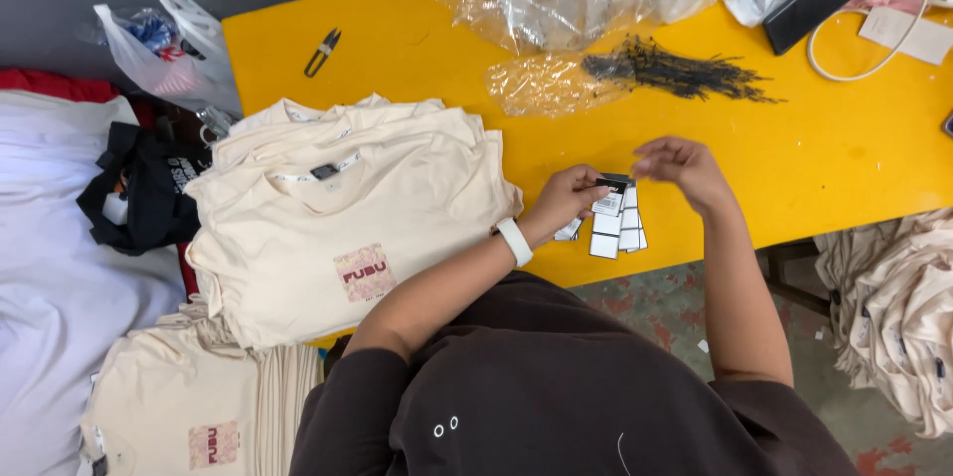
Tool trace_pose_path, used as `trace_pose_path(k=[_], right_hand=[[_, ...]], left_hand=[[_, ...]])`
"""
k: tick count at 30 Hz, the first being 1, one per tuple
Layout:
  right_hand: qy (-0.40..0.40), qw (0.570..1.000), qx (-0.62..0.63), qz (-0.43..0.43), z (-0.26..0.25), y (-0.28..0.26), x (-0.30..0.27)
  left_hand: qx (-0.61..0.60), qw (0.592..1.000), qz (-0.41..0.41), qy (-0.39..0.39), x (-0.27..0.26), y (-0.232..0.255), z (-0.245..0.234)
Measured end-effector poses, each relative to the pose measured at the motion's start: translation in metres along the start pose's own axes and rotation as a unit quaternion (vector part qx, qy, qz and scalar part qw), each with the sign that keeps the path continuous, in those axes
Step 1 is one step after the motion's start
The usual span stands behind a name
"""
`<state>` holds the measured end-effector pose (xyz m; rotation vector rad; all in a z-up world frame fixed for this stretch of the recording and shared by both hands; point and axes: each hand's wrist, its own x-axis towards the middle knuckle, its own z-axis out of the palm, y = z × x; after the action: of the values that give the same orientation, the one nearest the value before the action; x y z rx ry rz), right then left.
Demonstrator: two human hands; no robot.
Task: Attaching brand tags to t-shirts and stacking them on a work table in a garment factory.
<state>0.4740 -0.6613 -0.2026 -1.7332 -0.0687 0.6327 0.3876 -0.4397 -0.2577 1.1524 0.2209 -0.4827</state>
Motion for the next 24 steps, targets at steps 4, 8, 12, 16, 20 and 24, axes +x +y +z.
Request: trace_pose_path(k=[4, 8, 12, 16, 20, 24], right_hand=[[0.232, 0.964, -0.124, -0.027, -0.081, 0.082, 0.1], [0.342, 0.876, -0.326, -0.092, -0.138, 0.132, 0.204], [0.283, 0.833, -0.474, -0.022, -0.143, 0.122, 0.224], [0.295, 0.814, -0.489, -0.111, -0.151, 0.099, 0.216], [0.276, 0.757, -0.555, -0.209, -0.171, 0.073, 0.2], [0.258, 0.719, -0.62, -0.18, -0.172, 0.045, 0.181]], left_hand=[[0.129, 0.989, 0.06, 0.045, -0.007, 0.028, -0.014], [0.157, 0.98, 0.104, 0.062, -0.009, 0.023, -0.033], [0.143, 0.982, 0.105, 0.068, -0.006, 0.024, -0.041], [0.165, 0.981, 0.081, 0.069, -0.013, 0.032, -0.04], [0.227, 0.971, 0.036, 0.064, -0.022, 0.044, -0.034], [0.25, 0.967, 0.023, 0.035, -0.033, 0.057, -0.022]])
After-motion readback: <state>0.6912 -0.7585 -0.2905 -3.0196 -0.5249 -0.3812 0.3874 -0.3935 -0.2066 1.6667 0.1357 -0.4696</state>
